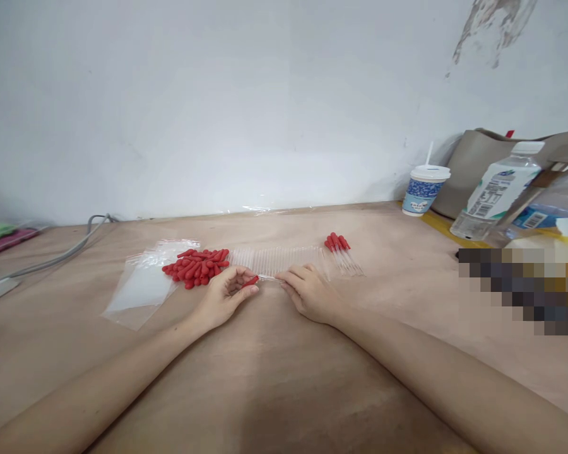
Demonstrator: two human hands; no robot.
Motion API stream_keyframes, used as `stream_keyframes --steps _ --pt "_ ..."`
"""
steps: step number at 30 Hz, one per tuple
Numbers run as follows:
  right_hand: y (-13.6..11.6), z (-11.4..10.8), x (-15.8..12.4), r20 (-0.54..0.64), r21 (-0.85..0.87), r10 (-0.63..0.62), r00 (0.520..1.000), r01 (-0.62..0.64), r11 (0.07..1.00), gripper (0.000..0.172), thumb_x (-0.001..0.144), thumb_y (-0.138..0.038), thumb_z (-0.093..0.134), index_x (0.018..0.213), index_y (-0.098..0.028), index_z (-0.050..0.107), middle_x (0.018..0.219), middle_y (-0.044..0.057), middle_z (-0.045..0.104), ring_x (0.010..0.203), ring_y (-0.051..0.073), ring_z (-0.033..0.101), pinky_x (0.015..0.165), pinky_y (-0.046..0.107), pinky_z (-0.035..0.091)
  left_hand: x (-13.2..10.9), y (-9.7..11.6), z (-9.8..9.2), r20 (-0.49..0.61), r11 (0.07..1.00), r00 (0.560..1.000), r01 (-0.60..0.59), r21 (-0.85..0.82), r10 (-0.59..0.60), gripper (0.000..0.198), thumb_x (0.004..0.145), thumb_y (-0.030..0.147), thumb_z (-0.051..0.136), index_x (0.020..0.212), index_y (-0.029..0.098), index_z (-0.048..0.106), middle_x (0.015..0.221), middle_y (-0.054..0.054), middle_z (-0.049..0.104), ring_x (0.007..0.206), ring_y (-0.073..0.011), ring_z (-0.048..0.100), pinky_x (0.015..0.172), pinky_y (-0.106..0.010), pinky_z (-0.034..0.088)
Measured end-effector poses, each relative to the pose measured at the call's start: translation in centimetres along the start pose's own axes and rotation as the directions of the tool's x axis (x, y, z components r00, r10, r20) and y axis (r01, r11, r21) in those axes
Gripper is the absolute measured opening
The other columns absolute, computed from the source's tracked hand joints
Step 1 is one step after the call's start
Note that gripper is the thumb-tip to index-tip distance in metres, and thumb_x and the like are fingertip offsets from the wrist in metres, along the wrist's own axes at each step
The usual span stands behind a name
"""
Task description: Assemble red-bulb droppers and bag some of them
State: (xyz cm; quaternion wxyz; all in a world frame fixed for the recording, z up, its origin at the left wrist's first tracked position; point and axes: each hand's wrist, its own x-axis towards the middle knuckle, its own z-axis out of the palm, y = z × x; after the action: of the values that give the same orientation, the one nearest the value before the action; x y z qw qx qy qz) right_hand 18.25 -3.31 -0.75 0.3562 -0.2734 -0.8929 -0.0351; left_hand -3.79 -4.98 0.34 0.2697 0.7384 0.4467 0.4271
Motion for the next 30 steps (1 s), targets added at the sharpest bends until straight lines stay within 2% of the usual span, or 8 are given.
stream_keyframes --steps 7,11,15,21,25,30 --pt "0.2 0.3 -0.2 -0.01 0.07 -0.04 0.999 0.041 0.997 0.025 0.09 -0.018 0.042 0.111 -0.019 0.055 0.088 0.006 0.063 0.076 0.016 0.056 0.07 0.032 0.04 -0.1 -0.1 -0.1 0.019 0.997 1.0 -0.024 0.076 0.022 0.021 0.08 0.034 0.059 0.093 0.016 0.061 0.086 -0.005 0.066 0.078 -0.0168 0.062 0.07 -0.029 0.05" --pt "0.7 0.4 -0.3 0.014 0.128 -0.041 0.999 0.038 0.991 0.025 0.091 -0.019 0.042 0.11 -0.02 0.059 0.084 0.005 0.063 0.074 0.014 0.056 0.069 0.031 0.039 -0.1 0.1 -0.2 0.034 0.983 0.994 -0.108 0.15 0.104 0.017 0.083 0.031 0.056 0.089 0.018 0.065 0.084 -0.004 0.069 0.076 -0.0164 0.063 0.069 -0.028 0.049" --pt "1.2 0.0 -0.2 0.067 0.165 -0.037 0.997 0.025 0.986 0.024 0.091 -0.021 0.043 0.106 -0.023 0.062 0.087 0.004 0.065 0.073 0.013 0.057 0.072 0.031 0.037 -0.2 0.7 -0.4 0.094 0.975 0.983 -0.172 0.142 0.16 0.015 0.084 0.028 0.055 0.088 0.019 0.067 0.085 -0.003 0.07 0.077 -0.0163 0.063 0.07 -0.027 0.048" --pt "1.2 -0.6 -0.2 0.12 0.037 -0.069 0.99 0.065 0.997 0.029 0.088 -0.014 0.042 0.105 -0.025 0.063 0.086 0.003 0.065 0.069 0.012 0.056 0.07 0.032 0.034 -0.4 1.2 -0.4 0.194 0.963 0.968 -0.197 0.186 0.16 0.016 0.085 0.026 0.053 0.088 0.021 0.068 0.083 -0.002 0.07 0.075 -0.016 0.063 0.068 -0.026 0.048" --pt "0.8 -0.2 -0.2 0.058 -0.044 -0.101 0.993 0.104 0.994 0.031 0.087 -0.011 0.039 0.106 -0.02 0.062 0.083 0.005 0.064 0.071 0.014 0.056 0.068 0.031 0.036 -0.4 1.1 -0.3 0.151 0.951 0.972 -0.209 0.229 0.178 0.015 0.083 0.028 0.056 0.088 0.021 0.068 0.082 -0.002 0.07 0.072 -0.0156 0.063 0.066 -0.026 0.048" --pt "0.5 -0.2 0.1 0.0 0.03 0.001 1.0 -0.001 1.0 0.02 0.091 -0.021 0.04 0.095 -0.016 0.059 0.082 0.006 0.063 0.074 0.016 0.056 0.069 0.03 0.04 -0.4 1.0 -0.2 0.038 0.951 0.975 -0.221 0.216 0.218 0.016 0.081 0.029 0.06 0.091 0.021 0.069 0.086 -0.003 0.071 0.075 -0.0167 0.065 0.069 -0.027 0.05"
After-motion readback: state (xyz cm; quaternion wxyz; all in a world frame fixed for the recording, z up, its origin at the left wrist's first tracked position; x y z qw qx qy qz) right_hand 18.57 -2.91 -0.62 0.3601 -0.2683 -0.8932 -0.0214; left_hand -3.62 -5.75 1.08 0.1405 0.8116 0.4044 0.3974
